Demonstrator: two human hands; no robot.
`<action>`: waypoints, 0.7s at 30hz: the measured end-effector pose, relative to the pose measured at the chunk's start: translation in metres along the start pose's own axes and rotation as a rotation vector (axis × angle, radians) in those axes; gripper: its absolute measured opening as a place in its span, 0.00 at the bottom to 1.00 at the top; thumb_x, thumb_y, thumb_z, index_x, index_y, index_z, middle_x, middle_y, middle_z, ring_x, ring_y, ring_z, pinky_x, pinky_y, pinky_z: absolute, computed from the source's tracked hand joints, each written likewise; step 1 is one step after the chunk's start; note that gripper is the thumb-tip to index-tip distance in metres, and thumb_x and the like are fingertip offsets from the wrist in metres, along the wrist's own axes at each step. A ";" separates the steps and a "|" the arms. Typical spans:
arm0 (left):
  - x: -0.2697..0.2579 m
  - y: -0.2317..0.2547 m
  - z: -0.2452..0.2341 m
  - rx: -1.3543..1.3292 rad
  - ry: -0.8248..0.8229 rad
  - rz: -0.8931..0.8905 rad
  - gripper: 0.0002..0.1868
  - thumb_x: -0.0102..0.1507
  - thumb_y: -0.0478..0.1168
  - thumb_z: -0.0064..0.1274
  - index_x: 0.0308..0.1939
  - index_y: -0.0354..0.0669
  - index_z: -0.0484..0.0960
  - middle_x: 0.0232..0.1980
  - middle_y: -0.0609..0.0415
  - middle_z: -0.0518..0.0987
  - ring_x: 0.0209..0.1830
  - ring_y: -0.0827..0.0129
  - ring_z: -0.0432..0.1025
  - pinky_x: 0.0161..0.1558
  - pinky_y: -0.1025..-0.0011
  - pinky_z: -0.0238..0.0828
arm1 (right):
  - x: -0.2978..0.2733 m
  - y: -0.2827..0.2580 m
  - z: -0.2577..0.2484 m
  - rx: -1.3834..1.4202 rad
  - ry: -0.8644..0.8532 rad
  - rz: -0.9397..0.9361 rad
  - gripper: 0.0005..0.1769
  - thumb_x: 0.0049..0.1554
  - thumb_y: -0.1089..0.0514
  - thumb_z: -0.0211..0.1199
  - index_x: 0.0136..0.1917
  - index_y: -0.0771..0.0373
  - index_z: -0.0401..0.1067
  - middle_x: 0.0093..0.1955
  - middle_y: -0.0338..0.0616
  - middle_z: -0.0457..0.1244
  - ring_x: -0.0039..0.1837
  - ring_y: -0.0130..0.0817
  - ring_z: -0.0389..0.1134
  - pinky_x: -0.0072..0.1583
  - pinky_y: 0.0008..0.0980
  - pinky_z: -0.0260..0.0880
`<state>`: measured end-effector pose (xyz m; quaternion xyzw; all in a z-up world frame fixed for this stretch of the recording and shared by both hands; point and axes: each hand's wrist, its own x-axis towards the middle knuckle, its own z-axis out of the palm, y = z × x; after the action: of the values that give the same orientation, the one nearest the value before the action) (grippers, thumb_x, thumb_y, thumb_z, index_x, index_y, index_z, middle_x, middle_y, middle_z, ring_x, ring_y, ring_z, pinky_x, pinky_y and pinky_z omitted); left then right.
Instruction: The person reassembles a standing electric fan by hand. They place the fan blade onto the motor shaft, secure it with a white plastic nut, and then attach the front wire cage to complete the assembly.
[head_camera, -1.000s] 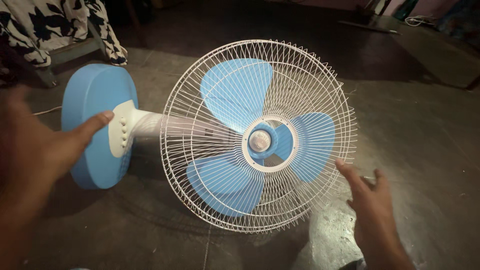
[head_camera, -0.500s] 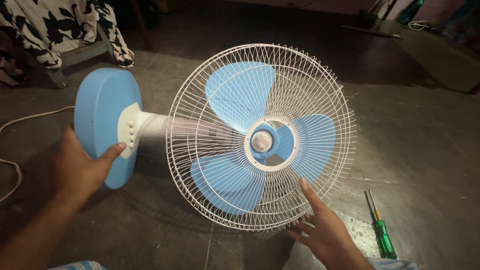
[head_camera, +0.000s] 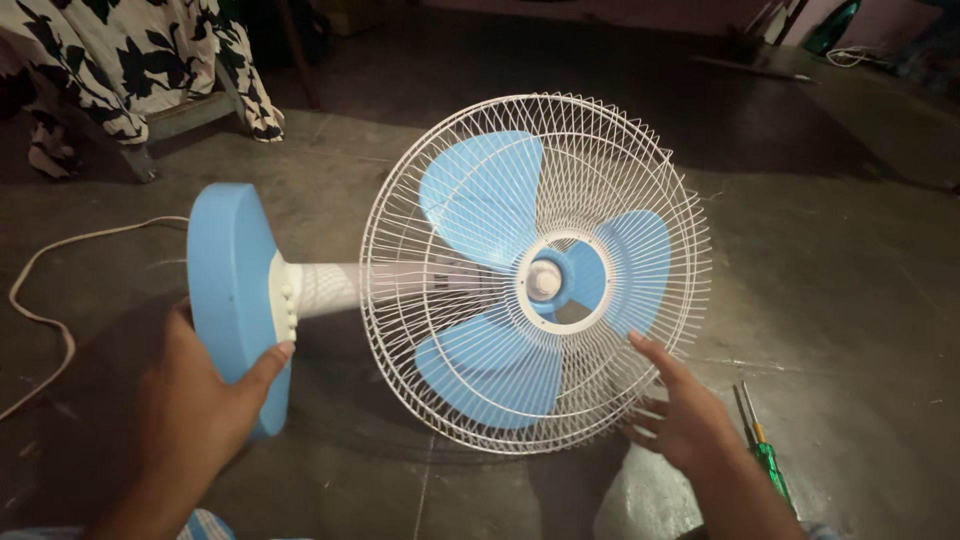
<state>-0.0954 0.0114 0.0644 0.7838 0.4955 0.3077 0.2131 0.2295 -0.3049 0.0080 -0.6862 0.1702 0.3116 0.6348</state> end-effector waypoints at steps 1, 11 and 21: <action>-0.004 0.005 -0.004 0.036 -0.043 -0.039 0.50 0.51 0.54 0.70 0.71 0.38 0.64 0.56 0.34 0.80 0.54 0.37 0.76 0.54 0.47 0.72 | 0.005 -0.004 -0.004 -0.022 -0.023 -0.009 0.67 0.39 0.32 0.72 0.81 0.62 0.46 0.71 0.66 0.54 0.69 0.58 0.61 0.65 0.56 0.66; 0.001 0.068 -0.023 0.168 0.225 0.482 0.56 0.48 0.52 0.72 0.73 0.30 0.63 0.70 0.28 0.65 0.73 0.34 0.56 0.70 0.44 0.52 | 0.033 -0.023 -0.019 -0.098 -0.182 -0.107 0.57 0.41 0.30 0.69 0.77 0.59 0.60 0.62 0.56 0.60 0.61 0.47 0.63 0.62 0.49 0.65; 0.044 0.138 0.008 0.076 -0.242 0.336 0.56 0.49 0.59 0.70 0.72 0.36 0.61 0.70 0.32 0.66 0.70 0.43 0.64 0.65 0.51 0.63 | 0.022 -0.023 -0.018 -0.075 -0.116 -0.125 0.57 0.41 0.27 0.66 0.78 0.50 0.58 0.64 0.56 0.59 0.62 0.47 0.62 0.62 0.50 0.63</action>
<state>0.0133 -0.0067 0.1589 0.8942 0.3397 0.2238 0.1871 0.2645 -0.3152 0.0116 -0.6997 0.0780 0.3168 0.6355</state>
